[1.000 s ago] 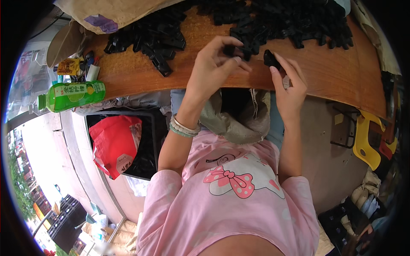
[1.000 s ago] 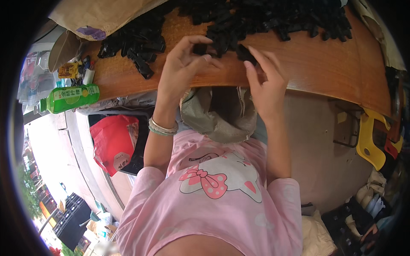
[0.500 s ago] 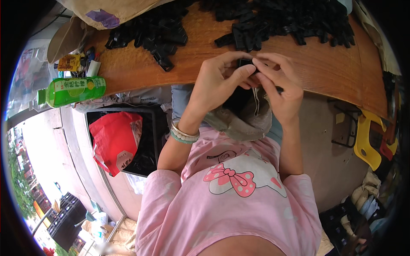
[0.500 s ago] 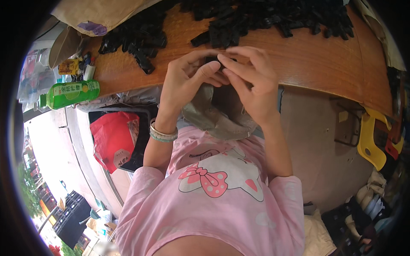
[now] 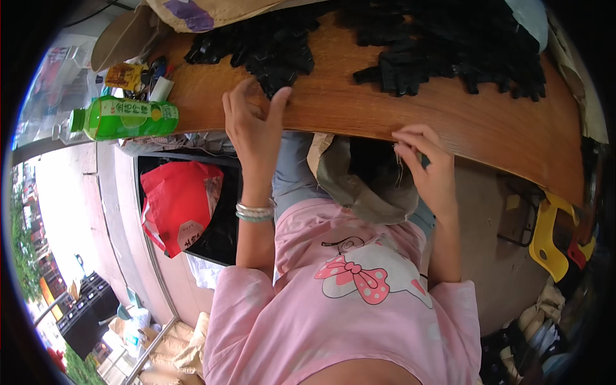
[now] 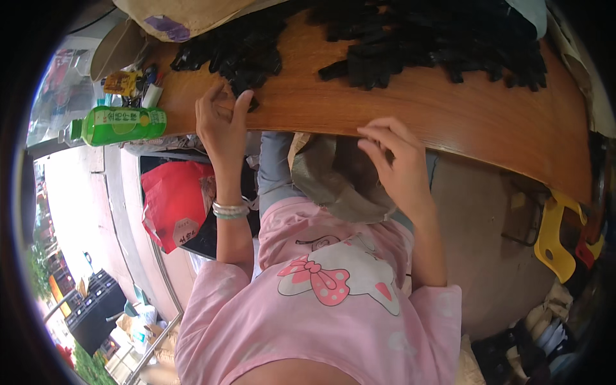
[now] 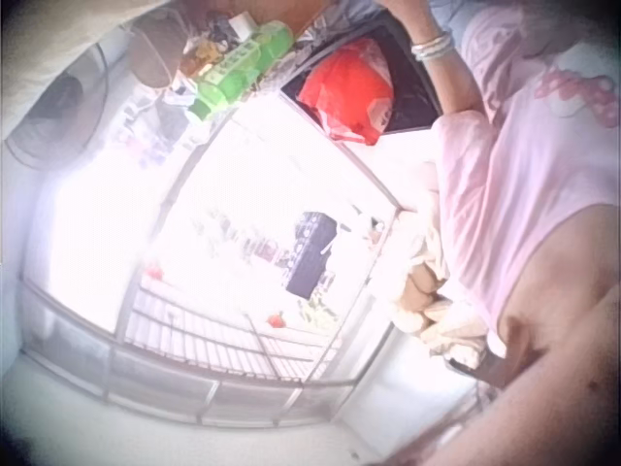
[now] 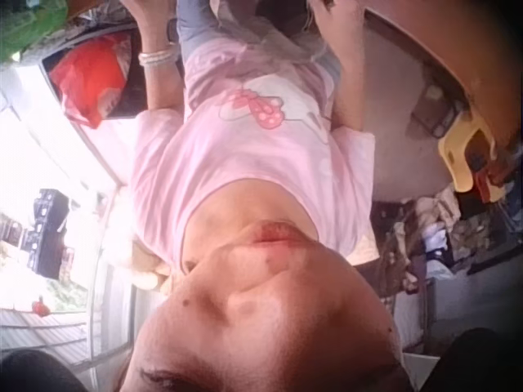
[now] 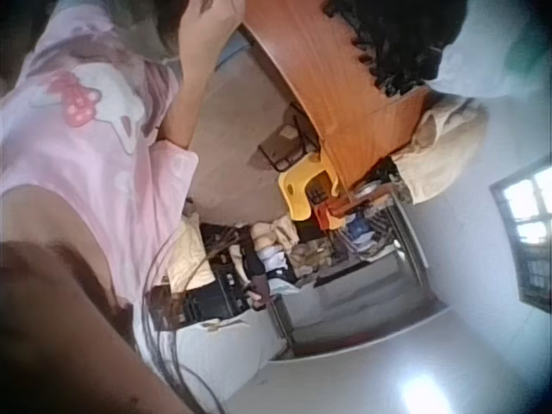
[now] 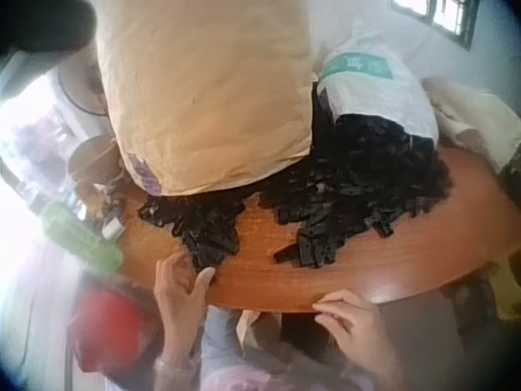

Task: The person assembles plastic components by fitting pairs of pieces together by hand and dropping them into a bag, then pours more pieces from a large sack onto the table.

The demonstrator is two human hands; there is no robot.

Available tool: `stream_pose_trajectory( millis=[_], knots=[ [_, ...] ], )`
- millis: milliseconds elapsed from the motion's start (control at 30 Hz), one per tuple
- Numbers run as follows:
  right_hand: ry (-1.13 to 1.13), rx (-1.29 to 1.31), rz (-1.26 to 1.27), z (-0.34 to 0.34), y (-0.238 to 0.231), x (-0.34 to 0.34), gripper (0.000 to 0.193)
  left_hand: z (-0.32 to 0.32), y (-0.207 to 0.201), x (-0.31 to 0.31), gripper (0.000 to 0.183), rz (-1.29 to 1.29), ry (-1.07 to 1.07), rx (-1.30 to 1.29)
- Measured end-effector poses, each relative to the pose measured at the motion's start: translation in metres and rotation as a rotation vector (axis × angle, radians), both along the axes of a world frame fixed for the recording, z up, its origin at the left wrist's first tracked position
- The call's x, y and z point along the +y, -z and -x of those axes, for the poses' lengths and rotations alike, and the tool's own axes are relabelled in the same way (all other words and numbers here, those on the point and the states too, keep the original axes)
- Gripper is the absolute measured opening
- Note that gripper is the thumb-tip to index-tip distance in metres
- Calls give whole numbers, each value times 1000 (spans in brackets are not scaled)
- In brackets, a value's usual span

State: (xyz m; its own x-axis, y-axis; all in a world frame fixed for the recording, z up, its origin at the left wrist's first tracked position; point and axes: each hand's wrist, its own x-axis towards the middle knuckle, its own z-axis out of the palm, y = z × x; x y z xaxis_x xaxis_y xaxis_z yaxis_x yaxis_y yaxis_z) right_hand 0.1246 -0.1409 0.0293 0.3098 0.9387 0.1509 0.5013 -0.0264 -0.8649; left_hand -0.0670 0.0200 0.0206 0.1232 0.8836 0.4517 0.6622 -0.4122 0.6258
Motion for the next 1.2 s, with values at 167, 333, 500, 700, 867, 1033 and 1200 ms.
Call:
stream_pose_trajectory(
  millis=[167, 333, 500, 700, 867, 1033, 1200],
  knots=[
    [282, -313, -268, -11, 6, 45, 14, -32, 22, 9, 37, -30, 152, -54],
    [216, -517, -342, -4, 10, 70, 20, -65, 22, -4, 31, -59, 283, -93],
    [178, -683, -332, 9, 14, 82, 32, -62, 27, 0, 28, 259, 433, -436],
    [139, -895, -229, -3, 24, 95, 33, -47, 4, -10, 26, 596, 439, -871],
    [163, -849, -313, -1, 19, 88, 34, -27, 6, -20, 26, 909, 602, -1017],
    [139, -686, -420, -5, 25, 51, 39, -26, 2, -35, 45, 922, 663, -718],
    [121, -848, -227, -19, 25, 22, 42, -43, -2, -42, 28, 1008, 635, -586]
  ],
)
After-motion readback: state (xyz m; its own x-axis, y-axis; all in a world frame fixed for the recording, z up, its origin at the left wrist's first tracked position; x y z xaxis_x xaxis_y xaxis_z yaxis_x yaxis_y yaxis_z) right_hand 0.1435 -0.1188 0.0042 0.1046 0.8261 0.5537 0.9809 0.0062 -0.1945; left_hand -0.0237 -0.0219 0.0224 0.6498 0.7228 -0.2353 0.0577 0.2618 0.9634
